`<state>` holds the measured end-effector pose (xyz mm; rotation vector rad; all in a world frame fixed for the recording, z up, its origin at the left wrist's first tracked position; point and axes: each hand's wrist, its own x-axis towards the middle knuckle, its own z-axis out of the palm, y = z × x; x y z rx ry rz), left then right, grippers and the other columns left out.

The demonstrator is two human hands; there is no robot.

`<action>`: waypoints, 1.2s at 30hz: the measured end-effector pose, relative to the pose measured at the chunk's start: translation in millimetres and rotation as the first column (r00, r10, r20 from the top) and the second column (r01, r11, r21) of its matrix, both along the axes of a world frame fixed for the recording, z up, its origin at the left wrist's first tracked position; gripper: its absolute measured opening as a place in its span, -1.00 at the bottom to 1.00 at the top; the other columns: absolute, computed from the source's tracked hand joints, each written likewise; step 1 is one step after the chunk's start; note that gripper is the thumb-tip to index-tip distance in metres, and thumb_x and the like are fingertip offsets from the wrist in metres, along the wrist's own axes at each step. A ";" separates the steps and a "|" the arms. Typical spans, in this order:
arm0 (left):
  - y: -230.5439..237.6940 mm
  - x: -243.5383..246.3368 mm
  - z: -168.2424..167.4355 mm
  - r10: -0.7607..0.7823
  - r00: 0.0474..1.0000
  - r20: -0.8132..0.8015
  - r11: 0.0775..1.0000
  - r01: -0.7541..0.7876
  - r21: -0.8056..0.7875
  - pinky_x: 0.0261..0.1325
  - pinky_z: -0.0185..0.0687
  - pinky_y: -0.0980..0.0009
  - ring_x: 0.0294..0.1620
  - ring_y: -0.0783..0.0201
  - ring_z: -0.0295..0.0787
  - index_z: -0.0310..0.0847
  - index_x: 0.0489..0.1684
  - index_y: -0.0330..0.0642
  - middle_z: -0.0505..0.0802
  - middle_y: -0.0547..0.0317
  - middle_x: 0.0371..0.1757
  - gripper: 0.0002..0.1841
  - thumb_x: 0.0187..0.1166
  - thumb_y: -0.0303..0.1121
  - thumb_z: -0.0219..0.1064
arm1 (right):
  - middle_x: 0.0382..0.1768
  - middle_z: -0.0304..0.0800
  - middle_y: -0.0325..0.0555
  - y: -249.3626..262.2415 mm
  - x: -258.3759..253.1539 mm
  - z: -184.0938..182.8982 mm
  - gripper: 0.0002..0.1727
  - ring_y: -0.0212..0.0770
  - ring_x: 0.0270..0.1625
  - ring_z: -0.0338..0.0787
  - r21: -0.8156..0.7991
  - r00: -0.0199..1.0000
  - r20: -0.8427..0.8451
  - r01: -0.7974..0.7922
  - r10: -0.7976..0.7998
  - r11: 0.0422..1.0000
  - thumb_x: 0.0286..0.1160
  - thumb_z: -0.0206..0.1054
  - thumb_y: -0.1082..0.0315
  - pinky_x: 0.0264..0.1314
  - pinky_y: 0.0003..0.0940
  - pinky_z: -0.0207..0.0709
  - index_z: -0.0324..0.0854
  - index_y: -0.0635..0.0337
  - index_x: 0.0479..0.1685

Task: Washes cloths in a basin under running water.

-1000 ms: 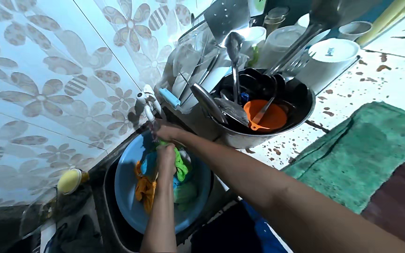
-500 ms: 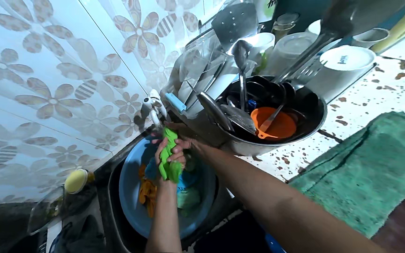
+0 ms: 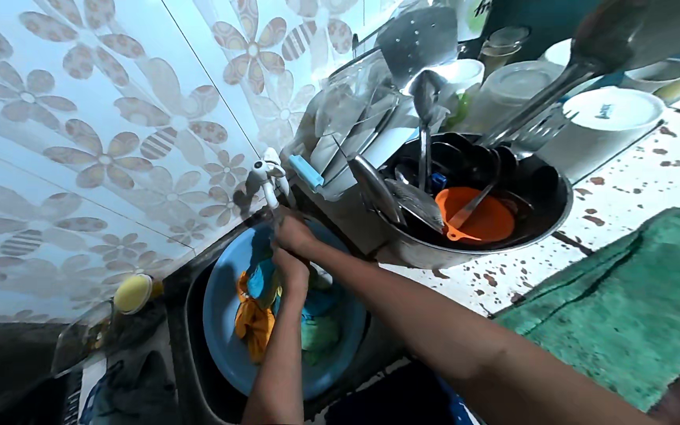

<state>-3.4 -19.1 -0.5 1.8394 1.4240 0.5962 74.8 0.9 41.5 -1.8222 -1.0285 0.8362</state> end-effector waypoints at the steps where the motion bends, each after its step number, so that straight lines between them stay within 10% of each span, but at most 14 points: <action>1: 2.0 1.7 0.9 0.026 0.999 -0.037 0.999 -0.025 0.028 0.48 0.54 -0.09 0.39 -0.18 0.69 0.35 0.57 -0.41 0.75 -0.36 0.31 -0.48 0.67 -0.40 0.34 | 0.48 0.58 0.31 -0.8 0.3 2.4 -0.58 0.22 0.54 0.59 -0.016 1.000 -0.003 -0.014 0.014 1.000 0.82 0.05 0.36 0.60 0.14 0.41 0.45 0.30 0.55; 5: 16.6 0.9 3.2 0.049 0.990 -0.133 0.999 -0.051 -0.008 0.43 0.58 -0.13 0.38 -0.23 0.71 0.06 0.70 -0.37 0.73 -0.38 0.33 -0.24 0.54 -0.48 0.46 | 0.44 0.59 0.40 -6.6 14.0 5.6 -0.35 0.30 0.51 0.59 -0.140 0.975 -0.016 -0.224 0.224 0.965 0.88 -0.01 -0.03 0.59 0.29 0.36 0.34 0.34 0.65; 9: 26.8 -26.7 0.2 -0.096 0.946 0.311 0.922 0.202 -0.330 0.55 0.46 -0.08 0.65 -0.04 0.40 0.05 0.79 -0.10 0.41 -0.14 0.71 -0.18 0.50 -0.49 0.42 | 0.39 0.61 0.39 -19.4 35.3 2.6 -0.43 0.31 0.46 0.61 -0.051 0.963 0.131 -0.229 0.234 0.972 0.56 0.37 0.41 0.52 0.27 0.43 0.44 0.29 0.57; 13: 28.0 -28.4 11.6 0.341 0.750 0.567 0.718 0.181 -0.672 0.33 0.37 -0.52 0.72 -0.25 0.25 0.06 0.88 0.17 0.26 0.00 0.84 -0.26 0.77 0.30 -0.15 | 0.20 0.71 0.30 -31.4 46.8 7.1 -0.65 0.18 0.32 0.69 0.078 0.918 0.195 -0.364 0.344 0.928 0.39 0.43 0.58 0.43 0.13 0.49 0.66 0.39 0.18; 16: 31.7 -12.0 9.1 0.578 0.524 0.625 0.616 0.221 -0.756 0.11 0.68 -0.13 0.27 0.02 0.70 0.40 0.52 0.10 0.73 0.03 0.31 -0.22 0.66 0.47 -0.30 | 0.00 0.78 0.11 -39.8 35.0 0.9 -0.78 -0.04 0.09 0.75 0.255 0.884 0.133 -0.468 0.449 0.846 0.26 0.45 0.69 0.24 -0.06 0.61 0.75 0.35 -0.12; 19: 34.9 -2.3 -2.8 0.623 0.308 0.718 0.658 0.290 -0.695 -0.14 0.79 0.23 -0.21 0.26 0.81 0.57 -0.02 -0.05 0.81 0.15 -0.25 -0.37 0.78 0.29 -0.24 | 0.17 0.70 0.18 -50.9 20.7 -9.5 -0.77 0.05 0.26 0.70 0.341 0.923 0.163 -0.384 0.348 0.858 0.46 0.42 0.54 0.39 0.02 0.57 0.70 0.30 0.07; 24: 25.3 11.1 6.9 0.612 0.384 0.691 0.685 0.181 -0.706 -0.11 0.79 0.22 -0.19 0.28 0.81 0.55 0.08 -0.07 0.80 0.15 -0.22 -0.38 0.77 0.29 -0.18 | 0.09 0.74 0.28 -63.7 12.3 -10.1 -0.50 0.21 0.15 0.82 0.114 0.937 0.325 -0.173 0.128 0.978 0.87 0.03 0.05 0.21 0.19 0.67 0.46 0.33 0.39; 29: 20.0 21.3 15.1 0.554 0.483 0.678 0.790 -0.049 -0.611 -0.01 0.72 0.11 -0.10 0.14 0.74 0.53 0.22 -0.27 0.75 -0.03 -0.07 -0.60 0.83 -0.09 0.06 | 0.30 0.67 0.39 -58.2 14.0 1.2 -0.42 0.23 0.37 0.70 -0.136 0.995 -0.071 0.065 -0.075 0.989 0.96 -0.27 0.15 0.47 0.20 0.49 0.47 0.41 0.51; 32: 20.5 17.0 17.5 0.413 0.566 0.713 0.882 -0.054 -0.467 -0.24 0.69 0.18 -0.36 0.19 0.67 0.58 -0.10 -0.25 0.70 0.05 -0.33 -0.86 0.68 -0.37 0.19 | -0.62 0.42 -0.19 -45.2 19.4 -17.3 -0.49 -0.35 -0.70 0.41 -0.294 0.842 -0.513 0.011 -0.167 0.956 0.94 -0.29 0.09 -0.65 -0.46 0.37 0.49 0.19 -0.17; 36: 27.1 12.8 14.2 0.338 0.573 0.747 0.902 0.029 -0.431 -0.16 0.74 0.19 -0.33 0.22 0.71 0.57 -0.09 -0.22 0.72 0.10 -0.32 -0.89 0.71 -0.36 0.22 | -0.81 0.25 -0.31 -39.4 27.5 -28.1 -0.48 -0.45 -0.87 0.22 -0.276 0.577 -0.797 -0.085 -0.179 0.958 0.91 -0.21 0.03 -0.84 -0.59 0.14 0.42 0.10 -0.42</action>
